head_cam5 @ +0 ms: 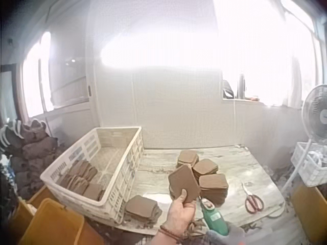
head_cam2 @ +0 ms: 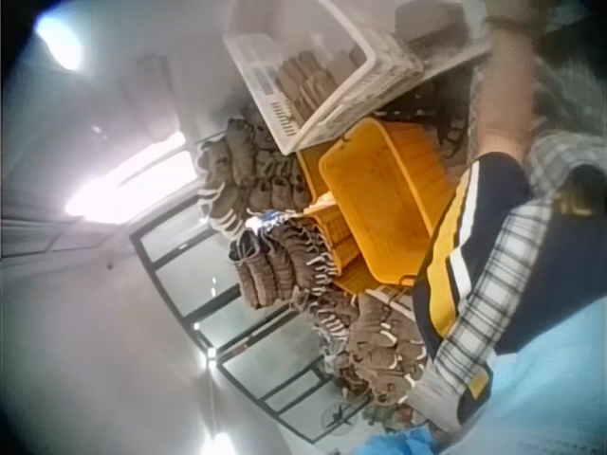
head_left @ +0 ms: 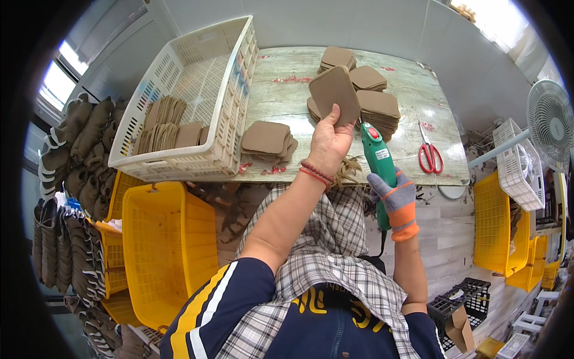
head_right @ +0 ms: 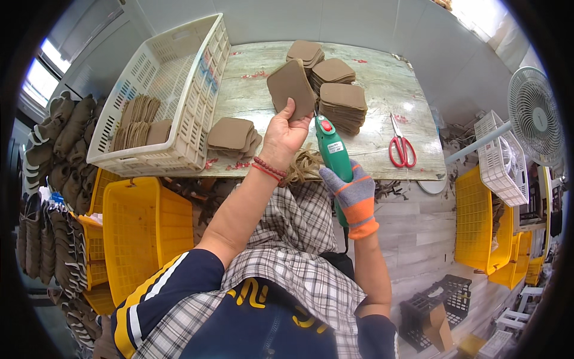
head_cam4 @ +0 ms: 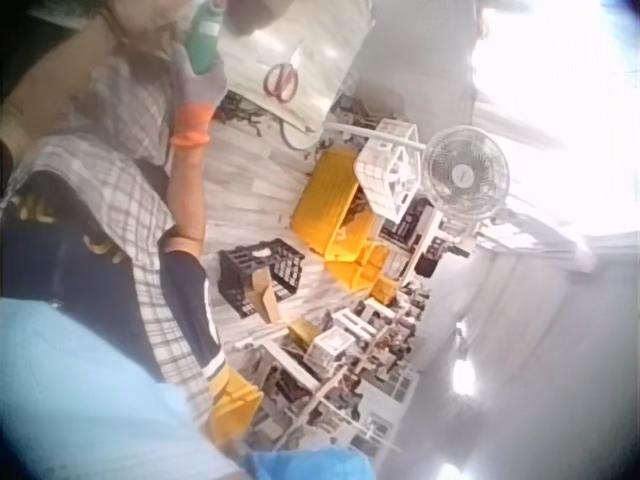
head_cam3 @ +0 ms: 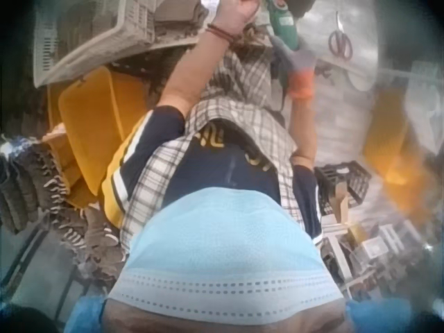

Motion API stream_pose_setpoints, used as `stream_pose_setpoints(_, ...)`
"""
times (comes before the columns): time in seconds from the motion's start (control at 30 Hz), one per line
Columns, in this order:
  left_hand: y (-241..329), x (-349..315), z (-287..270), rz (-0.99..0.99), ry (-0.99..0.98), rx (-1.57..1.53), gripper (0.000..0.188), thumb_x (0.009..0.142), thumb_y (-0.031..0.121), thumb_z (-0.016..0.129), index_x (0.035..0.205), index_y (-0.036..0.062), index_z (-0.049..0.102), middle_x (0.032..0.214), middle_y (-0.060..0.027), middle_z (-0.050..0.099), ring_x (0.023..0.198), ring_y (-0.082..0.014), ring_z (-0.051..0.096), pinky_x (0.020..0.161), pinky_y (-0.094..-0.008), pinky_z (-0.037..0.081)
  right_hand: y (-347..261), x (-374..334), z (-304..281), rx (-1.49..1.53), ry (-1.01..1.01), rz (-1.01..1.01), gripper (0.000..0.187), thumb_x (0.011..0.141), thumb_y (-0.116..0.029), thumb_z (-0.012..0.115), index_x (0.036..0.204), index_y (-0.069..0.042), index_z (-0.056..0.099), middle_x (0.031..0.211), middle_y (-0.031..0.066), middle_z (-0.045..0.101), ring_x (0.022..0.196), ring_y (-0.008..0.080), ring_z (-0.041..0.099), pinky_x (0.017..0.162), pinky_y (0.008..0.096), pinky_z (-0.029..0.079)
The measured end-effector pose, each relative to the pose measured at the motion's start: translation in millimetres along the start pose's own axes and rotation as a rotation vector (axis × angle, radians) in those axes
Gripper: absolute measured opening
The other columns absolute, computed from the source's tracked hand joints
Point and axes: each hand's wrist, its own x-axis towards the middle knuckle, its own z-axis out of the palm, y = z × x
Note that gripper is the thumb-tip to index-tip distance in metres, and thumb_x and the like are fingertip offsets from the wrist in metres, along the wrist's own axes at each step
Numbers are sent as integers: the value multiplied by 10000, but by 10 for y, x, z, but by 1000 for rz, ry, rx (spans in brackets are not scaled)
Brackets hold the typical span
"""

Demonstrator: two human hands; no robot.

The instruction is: The person uses a green rotary tool to smooth the edges of stacked brown cardboard pieces on a table. The person handles each piece individually, rotating it while applying the tool, then places it back on the stack.

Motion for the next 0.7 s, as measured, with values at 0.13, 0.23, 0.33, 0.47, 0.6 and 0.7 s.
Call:
stream_pose_setpoints(0.13, -21, -17, -61, -40, 9, 32, 361, 863, 28, 600, 1201, 15, 473, 1169, -121, 570, 1085, -279, 548, 975, -440, 442, -9, 0, -30, 12, 0, -14, 374, 769, -246, 761, 1001, 2, 604, 660, 19, 605, 514, 68, 540, 470, 225, 433)
stream_pose_setpoints(0.23, -42, -90, -79, -31, 19, 102, 360, 867, 21, 593, 1203, 5, 466, 1182, -135, 561, 1104, -286, 540, 996, -443, 431, -6, 10, -51, 33, -2, -14, 359, 770, -238, 761, 988, 0, 604, 659, 17, 603, 516, 67, 535, 469, 227, 429)
stream_pose_setpoints(0.33, -59, -102, -170, -20, -22, 144, 369, 863, 16, 595, 1206, -1, 458, 1197, -155, 551, 1133, -301, 526, 1027, -460, 410, -5, 26, -66, 20, 10, -20, 348, 769, -232, 762, 974, -3, 601, 652, 10, 594, 510, 64, 524, 465, 227, 422)
stream_pose_setpoints(0.47, -129, -281, -161, -28, -19, 207, 389, 868, 1, 586, 1229, 31, 443, 1202, -134, 544, 1146, -280, 517, 1048, -447, 392, -71, 36, -71, 90, 14, -2, 298, 781, -190, 744, 952, -12, 577, 634, 9, 559, 500, 77, 510, 460, 223, 417)
stream_pose_setpoints(0.6, -170, -357, -238, -57, -25, 281, 385, 864, -2, 594, 1213, 51, 441, 1188, -109, 550, 1121, -250, 531, 1015, -426, 418, -60, 102, -114, 67, 51, -47, 266, 787, -171, 735, 931, -21, 567, 640, 14, 553, 501, 81, 508, 464, 222, 424)
stream_pose_setpoints(0.7, -169, -340, -365, -72, -25, 331, 357, 863, 4, 602, 1187, 57, 462, 1165, -86, 569, 1077, -230, 557, 966, -417, 447, -111, 84, -168, 163, 45, 8, 318, 770, -205, 762, 952, -9, 590, 650, 7, 570, 528, 62, 517, 474, 209, 423)
